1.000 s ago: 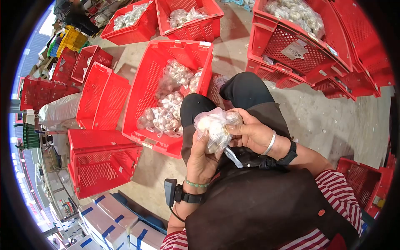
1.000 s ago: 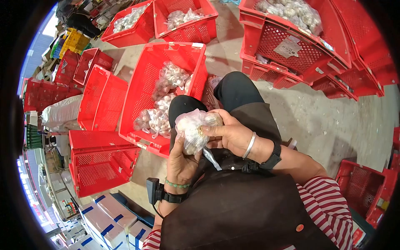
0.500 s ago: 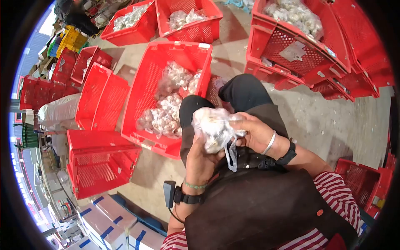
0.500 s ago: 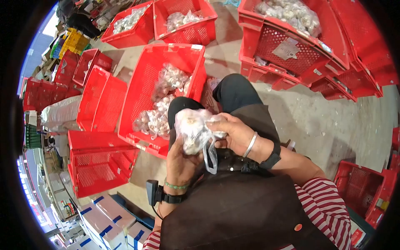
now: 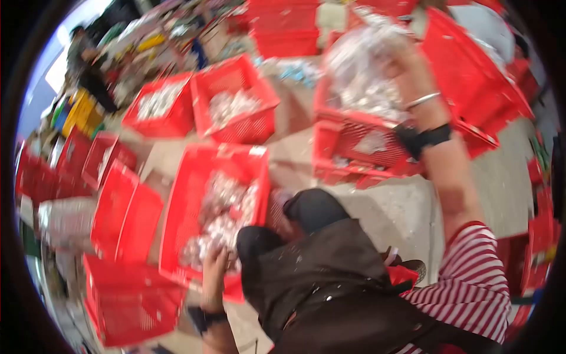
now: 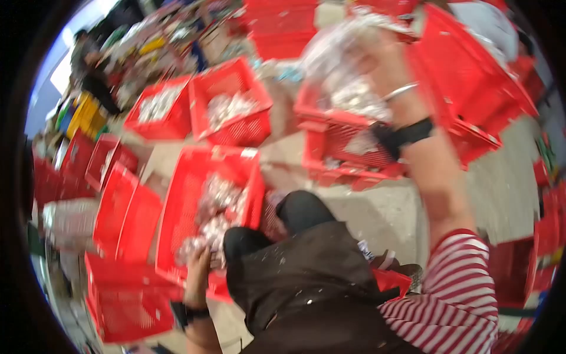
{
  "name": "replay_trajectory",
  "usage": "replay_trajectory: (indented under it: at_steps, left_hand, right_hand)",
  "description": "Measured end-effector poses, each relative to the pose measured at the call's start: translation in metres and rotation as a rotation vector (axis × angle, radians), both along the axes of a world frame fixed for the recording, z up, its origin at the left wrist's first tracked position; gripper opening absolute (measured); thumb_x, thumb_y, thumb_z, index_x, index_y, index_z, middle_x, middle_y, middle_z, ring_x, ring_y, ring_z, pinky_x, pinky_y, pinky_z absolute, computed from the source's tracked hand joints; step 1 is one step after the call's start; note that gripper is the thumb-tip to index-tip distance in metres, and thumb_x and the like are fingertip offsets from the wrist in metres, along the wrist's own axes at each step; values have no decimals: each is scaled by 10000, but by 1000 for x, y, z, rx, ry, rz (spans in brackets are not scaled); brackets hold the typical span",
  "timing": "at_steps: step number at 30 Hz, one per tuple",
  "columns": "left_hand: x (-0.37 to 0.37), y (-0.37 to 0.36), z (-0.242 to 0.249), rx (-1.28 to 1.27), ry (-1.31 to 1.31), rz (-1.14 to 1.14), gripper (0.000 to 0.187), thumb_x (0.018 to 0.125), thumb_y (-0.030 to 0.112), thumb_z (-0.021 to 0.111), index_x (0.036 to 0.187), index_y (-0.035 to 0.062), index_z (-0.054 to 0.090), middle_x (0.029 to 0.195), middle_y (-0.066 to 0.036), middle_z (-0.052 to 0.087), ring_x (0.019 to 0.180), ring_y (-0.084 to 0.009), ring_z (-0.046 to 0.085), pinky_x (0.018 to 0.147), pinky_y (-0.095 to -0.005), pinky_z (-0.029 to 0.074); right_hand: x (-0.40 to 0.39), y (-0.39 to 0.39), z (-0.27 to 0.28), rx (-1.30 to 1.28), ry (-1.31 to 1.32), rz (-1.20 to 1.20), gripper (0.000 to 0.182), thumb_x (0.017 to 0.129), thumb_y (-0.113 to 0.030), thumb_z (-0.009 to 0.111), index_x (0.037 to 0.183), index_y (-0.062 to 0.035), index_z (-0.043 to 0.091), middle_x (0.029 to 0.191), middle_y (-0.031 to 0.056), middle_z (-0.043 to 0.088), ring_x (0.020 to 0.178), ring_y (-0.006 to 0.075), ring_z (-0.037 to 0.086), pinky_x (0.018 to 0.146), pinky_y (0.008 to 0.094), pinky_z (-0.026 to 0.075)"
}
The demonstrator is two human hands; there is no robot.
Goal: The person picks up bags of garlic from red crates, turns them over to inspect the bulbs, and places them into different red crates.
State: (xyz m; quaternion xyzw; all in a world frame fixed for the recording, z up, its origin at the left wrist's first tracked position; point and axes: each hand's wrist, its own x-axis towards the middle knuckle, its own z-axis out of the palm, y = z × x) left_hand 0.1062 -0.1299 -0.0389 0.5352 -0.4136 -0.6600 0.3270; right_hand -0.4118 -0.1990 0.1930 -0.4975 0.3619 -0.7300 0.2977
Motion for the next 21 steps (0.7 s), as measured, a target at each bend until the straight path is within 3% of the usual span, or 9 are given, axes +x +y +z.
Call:
replay_trajectory:
  at_steps: [1,3,6,7,8,10,13,18,21]
  left_hand:
    - [9,-18,-7,-29,-108,-20,270,948,214,566,1103,-8,561,928,-76,632,749,-138,623,623,-238,506]
    - [34,-49,-59,-157,-317,41,339,906,258,614,1063,-42,597,887,-100,648,784,-166,618,667,-283,503]
    - [55,-94,-116,-167,-700,-33,422,857,332,621,1052,-42,631,920,-182,684,837,-255,657,749,-350,503]
    - [54,-108,-123,-184,-775,-97,448,844,344,617,1079,-37,629,913,-201,684,837,-270,666,738,-358,508]
    - [56,-124,-149,-153,-808,-117,447,834,337,618,1084,-34,630,909,-216,683,842,-290,671,748,-374,515]
    - [46,-149,-183,-101,-939,-138,485,832,366,622,1117,-27,611,947,-231,674,905,-329,659,804,-401,510]
    - [20,-189,-237,-136,-1021,-229,519,838,386,622,1175,-5,576,1058,-256,635,1020,-362,611,856,-408,493]
    - [-41,-257,-301,-224,-1143,-268,624,775,327,700,1272,29,472,1134,-211,553,1063,-389,549,848,-474,468]
    - [-71,-299,-310,-302,-1354,-295,817,753,354,714,1412,102,302,1280,-166,441,1237,-315,408,893,-504,421]
  right_hand:
    - [-16,3,3,35,-62,69,391,927,-250,573,1262,-59,510,1144,107,605,1139,257,563,1030,408,413]
    - [-18,14,-6,51,72,73,503,939,-239,544,1381,-55,390,1319,121,509,1232,256,499,1102,384,333]
    - [45,45,-72,492,229,-112,558,909,-175,559,1412,-45,354,1407,128,432,1271,256,458,1015,374,423]
    - [39,65,-109,805,522,71,576,870,-196,620,1386,-53,405,1388,124,453,1279,239,447,950,341,459]
    - [68,86,-151,710,355,224,674,791,-267,719,1363,-49,437,1362,131,476,1259,231,466,941,327,452]
    - [118,103,-180,916,1092,327,817,659,-281,803,1344,-41,427,1403,218,390,1284,356,417,1039,455,364]
    - [169,119,-227,819,1410,149,881,599,-431,828,1309,-68,452,1435,387,112,1271,571,238,1032,606,268]
    - [161,94,-227,871,1370,276,974,632,-554,784,1383,-109,350,1446,402,65,1316,591,166,1055,619,216]
    - [161,75,-225,911,1341,267,960,639,-526,803,1386,-134,344,1445,408,52,1334,586,133,1059,622,203]
